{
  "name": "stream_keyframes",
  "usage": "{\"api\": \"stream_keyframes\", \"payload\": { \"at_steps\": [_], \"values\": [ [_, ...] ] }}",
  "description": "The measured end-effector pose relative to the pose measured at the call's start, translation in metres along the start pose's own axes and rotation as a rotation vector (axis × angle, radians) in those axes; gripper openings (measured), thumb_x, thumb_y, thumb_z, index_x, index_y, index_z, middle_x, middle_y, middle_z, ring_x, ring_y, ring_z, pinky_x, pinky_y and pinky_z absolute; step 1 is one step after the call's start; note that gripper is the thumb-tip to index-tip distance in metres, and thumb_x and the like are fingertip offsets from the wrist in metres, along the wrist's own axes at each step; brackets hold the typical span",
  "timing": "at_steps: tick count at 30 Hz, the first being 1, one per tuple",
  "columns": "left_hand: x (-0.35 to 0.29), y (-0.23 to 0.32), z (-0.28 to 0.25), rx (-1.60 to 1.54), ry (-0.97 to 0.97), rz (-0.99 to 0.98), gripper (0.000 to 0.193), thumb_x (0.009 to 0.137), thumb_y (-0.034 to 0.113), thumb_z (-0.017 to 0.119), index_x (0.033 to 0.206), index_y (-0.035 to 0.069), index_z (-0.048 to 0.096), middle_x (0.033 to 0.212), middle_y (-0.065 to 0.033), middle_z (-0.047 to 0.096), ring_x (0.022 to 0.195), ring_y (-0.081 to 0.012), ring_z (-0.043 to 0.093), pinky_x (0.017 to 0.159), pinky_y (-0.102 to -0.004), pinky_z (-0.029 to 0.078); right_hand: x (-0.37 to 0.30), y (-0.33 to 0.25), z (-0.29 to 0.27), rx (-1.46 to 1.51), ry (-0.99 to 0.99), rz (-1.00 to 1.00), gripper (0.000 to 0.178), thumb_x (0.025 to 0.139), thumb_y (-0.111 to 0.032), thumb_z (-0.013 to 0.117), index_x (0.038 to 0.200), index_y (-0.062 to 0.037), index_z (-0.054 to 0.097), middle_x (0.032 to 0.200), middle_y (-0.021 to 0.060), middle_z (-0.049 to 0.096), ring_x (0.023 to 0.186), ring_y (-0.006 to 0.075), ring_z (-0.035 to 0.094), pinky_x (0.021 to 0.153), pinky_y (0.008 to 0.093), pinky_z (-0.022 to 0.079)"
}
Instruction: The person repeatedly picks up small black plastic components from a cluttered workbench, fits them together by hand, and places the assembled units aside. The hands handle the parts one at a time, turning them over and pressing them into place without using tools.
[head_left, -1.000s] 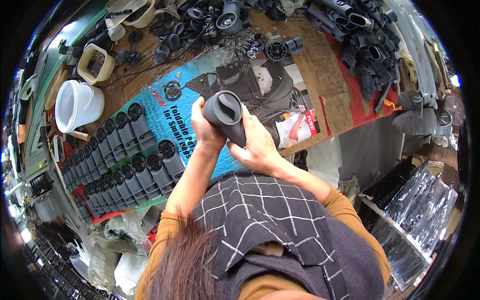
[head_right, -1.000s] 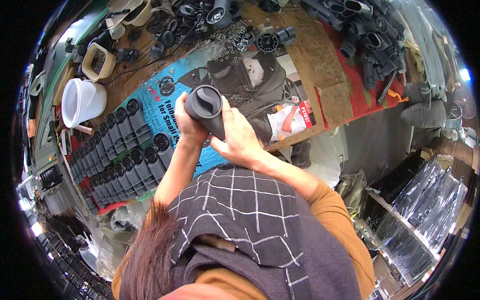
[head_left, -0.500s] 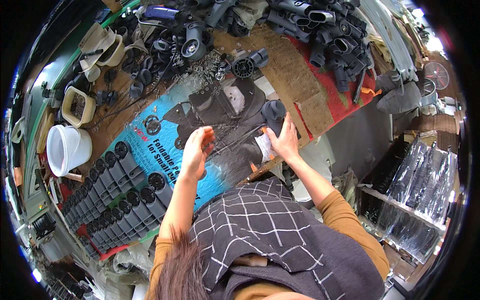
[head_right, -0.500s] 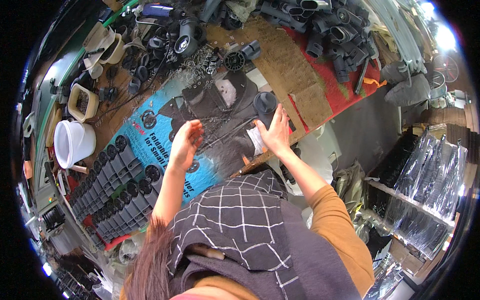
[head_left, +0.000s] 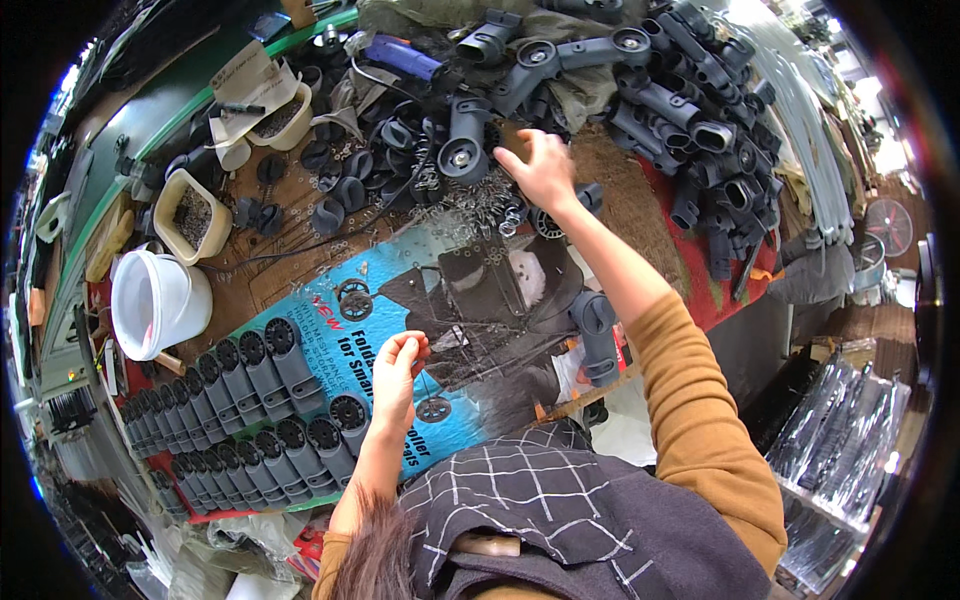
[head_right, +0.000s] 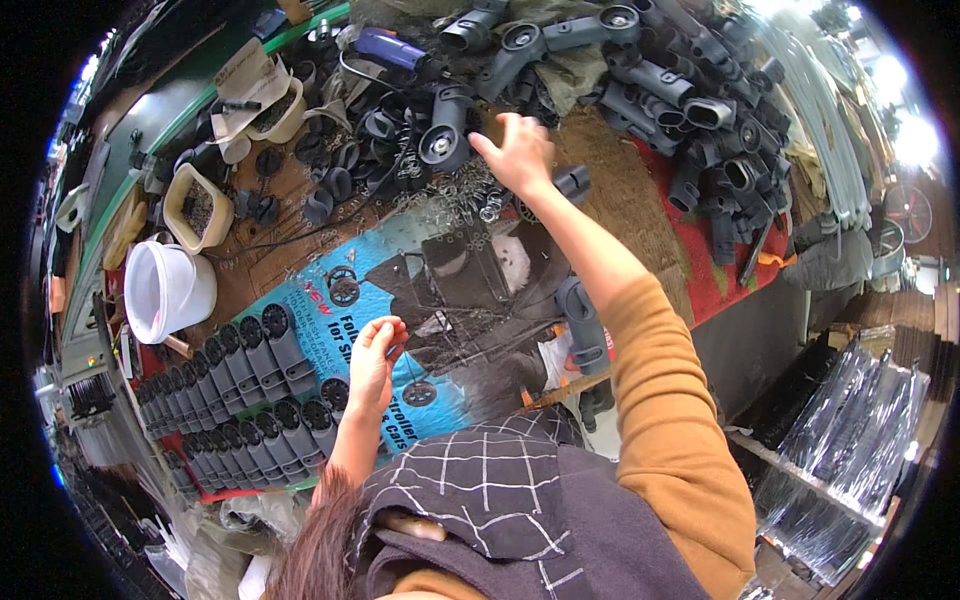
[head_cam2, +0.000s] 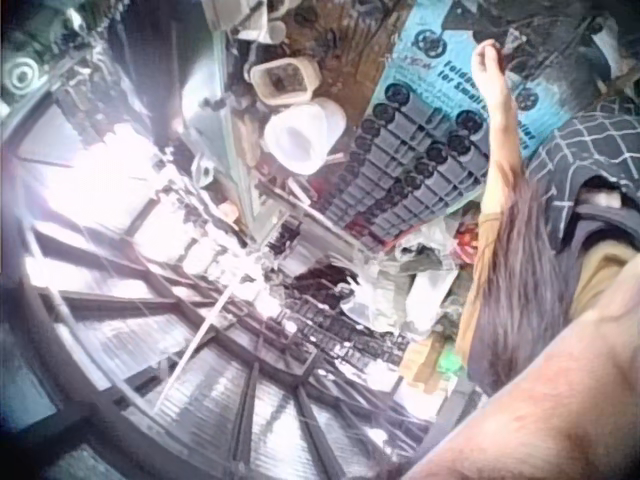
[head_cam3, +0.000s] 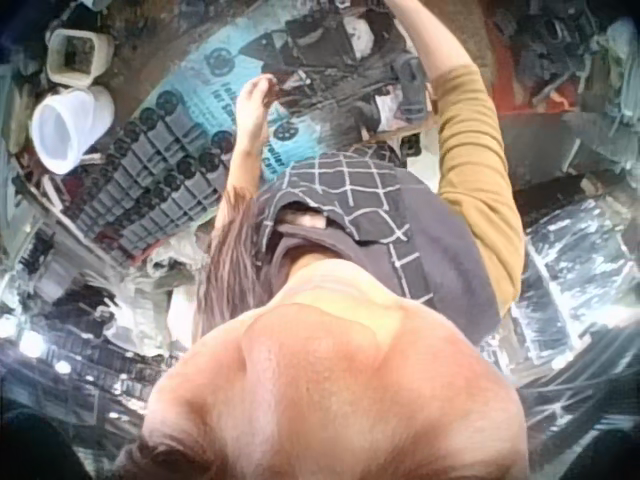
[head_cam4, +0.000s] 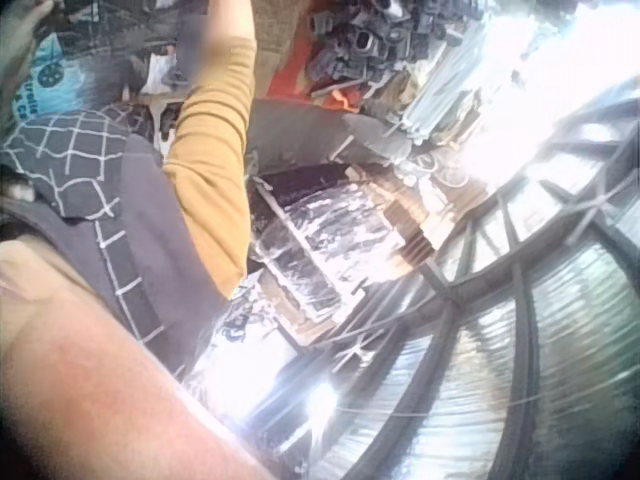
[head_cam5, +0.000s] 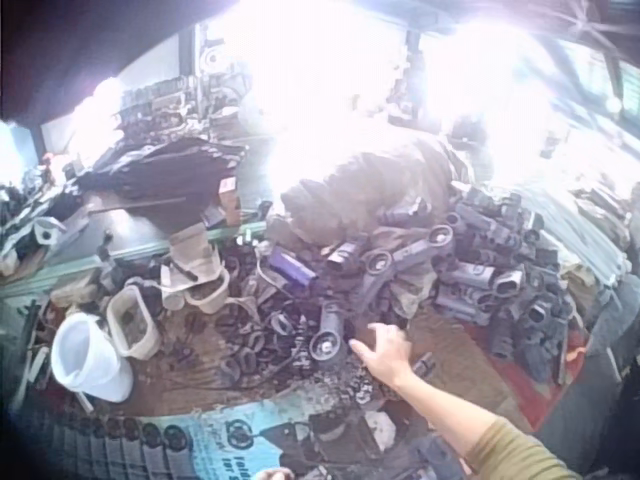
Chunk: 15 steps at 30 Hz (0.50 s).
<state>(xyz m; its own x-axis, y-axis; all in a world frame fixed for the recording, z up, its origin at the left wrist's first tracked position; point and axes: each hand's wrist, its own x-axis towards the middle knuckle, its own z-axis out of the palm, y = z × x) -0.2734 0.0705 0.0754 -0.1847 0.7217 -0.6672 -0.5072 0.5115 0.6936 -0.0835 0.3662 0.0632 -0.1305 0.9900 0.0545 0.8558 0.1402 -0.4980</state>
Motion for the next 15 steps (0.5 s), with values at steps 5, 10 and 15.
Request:
{"api": "stream_keyframes", "payload": {
  "at_steps": [5,10,15],
  "values": [
    [0.027,0.011,0.008,-0.021,-0.033,0.061,0.015,0.095,0.022,0.057,0.103,0.011,0.062,0.098,0.0016,0.063,0.09,-0.0088,0.058,0.081,-0.024,0.043,0.052,-0.044,0.046,-0.002,-0.187,0.212,0.072,0.072,-0.052,0.073,0.114,0.003,0.05,0.11,0.0283,0.062,0.105,0.0399,0.061,0.092,0.0444,0.047],
    [0.045,0.024,0.031,-0.044,-0.085,0.156,0.023,0.095,0.022,0.058,0.112,0.007,0.058,0.105,-0.0016,0.062,0.096,-0.0098,0.058,0.087,-0.0247,0.046,0.016,-0.033,0.032,0.357,0.026,0.161,0.068,0.084,-0.032,0.069,0.134,0.0023,0.039,0.096,0.0155,0.065,0.085,0.0228,0.063,0.072,0.0341,0.05],
    [0.065,0.031,0.101,-0.187,0.019,0.273,0.053,0.091,0.026,0.064,0.133,0.009,0.035,0.12,-0.0111,0.052,0.102,-0.018,0.056,0.086,-0.0338,0.048,-0.096,-0.054,0.025,0.856,-0.053,0.258,0.058,0.091,-0.02,0.063,0.135,0.0025,0.033,0.093,0.0101,0.064,0.082,0.0145,0.06,0.073,0.0281,0.048]
  ]
}}
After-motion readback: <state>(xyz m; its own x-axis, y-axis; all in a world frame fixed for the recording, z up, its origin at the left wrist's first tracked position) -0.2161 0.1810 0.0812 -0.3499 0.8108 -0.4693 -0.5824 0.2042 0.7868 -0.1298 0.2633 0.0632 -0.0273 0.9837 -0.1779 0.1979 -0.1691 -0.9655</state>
